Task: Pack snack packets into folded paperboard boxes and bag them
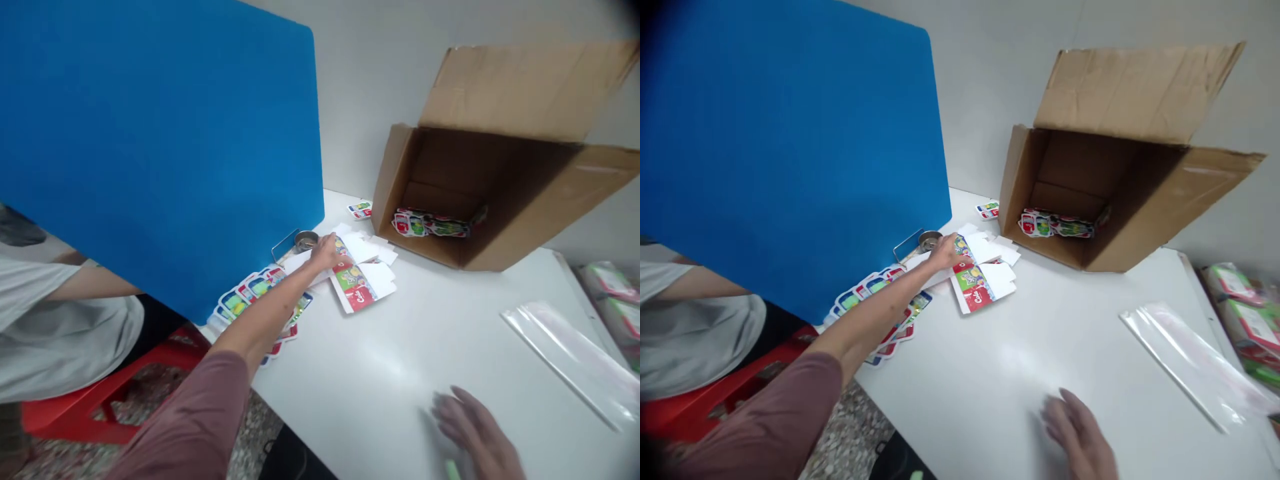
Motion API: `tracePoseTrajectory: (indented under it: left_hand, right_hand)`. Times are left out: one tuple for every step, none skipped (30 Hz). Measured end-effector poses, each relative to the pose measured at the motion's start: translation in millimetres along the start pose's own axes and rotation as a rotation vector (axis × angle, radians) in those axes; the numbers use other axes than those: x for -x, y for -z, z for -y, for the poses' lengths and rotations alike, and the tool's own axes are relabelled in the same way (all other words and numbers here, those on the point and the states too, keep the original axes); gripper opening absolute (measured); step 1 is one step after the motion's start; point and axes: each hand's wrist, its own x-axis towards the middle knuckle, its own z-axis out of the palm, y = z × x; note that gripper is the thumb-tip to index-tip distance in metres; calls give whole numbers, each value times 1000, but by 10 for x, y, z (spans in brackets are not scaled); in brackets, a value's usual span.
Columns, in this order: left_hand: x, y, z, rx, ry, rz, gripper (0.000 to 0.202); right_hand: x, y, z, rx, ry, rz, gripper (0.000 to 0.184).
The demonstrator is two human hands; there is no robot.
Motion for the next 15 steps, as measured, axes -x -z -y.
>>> tracePoseTrajectory:
  left_hand:
    - [-127, -27, 52, -10, -4, 39, 105]
    - [-233, -69, 91, -20, -9, 75, 109]
    - [-320, -120, 122, -29, -14, 105, 112]
    - [-393, -173, 153, -38, -18, 128, 115]
    - [-454, -224, 185, -47, -20, 145, 118]
    - [-504, -273, 220, -56, -22, 155, 121]
    - [-544, -316, 259, -63, -24, 159, 124]
    - [-576, -355, 299, -70, -28, 159, 127]
    - [-601, -388, 340, -74, -32, 156, 128]
    - [-623, -416, 380, -77, -34, 152, 129]
    - [-643, -439, 416, -78, -35, 147, 130]
    - [-665, -458, 449, -78, -33, 141, 129]
    - [-691, -473, 478, -78, -27, 135, 127]
    - [-719, -484, 504, -78, -18, 128, 124]
    - [-749, -492, 526, -76, -7, 121, 120]
  right_hand:
    - [-47, -228, 68, 64, 34, -14, 65]
    - [-98, -428, 121, 148, 65, -13, 67]
    - [-148, -591, 155, 219, 95, -18, 68]
    - [-191, -714, 171, 291, 120, -38, 66]
    - [-221, -801, 170, 351, 144, -66, 64]
    - [-238, -858, 156, 402, 176, -102, 60]
    - [-242, -894, 135, 449, 216, -142, 57]
    - [-235, -917, 111, 491, 261, -175, 53]
    - [-222, -932, 89, 523, 306, -196, 51]
    - [-206, -944, 73, 544, 345, -207, 49]
    - [-192, -955, 62, 555, 372, -211, 48]
    - [-180, -966, 57, 557, 388, -212, 48]
    - [-172, -975, 56, 553, 397, -215, 49]
    - [-168, -983, 56, 548, 407, -215, 51]
    - [-168, -987, 56, 546, 418, -217, 52]
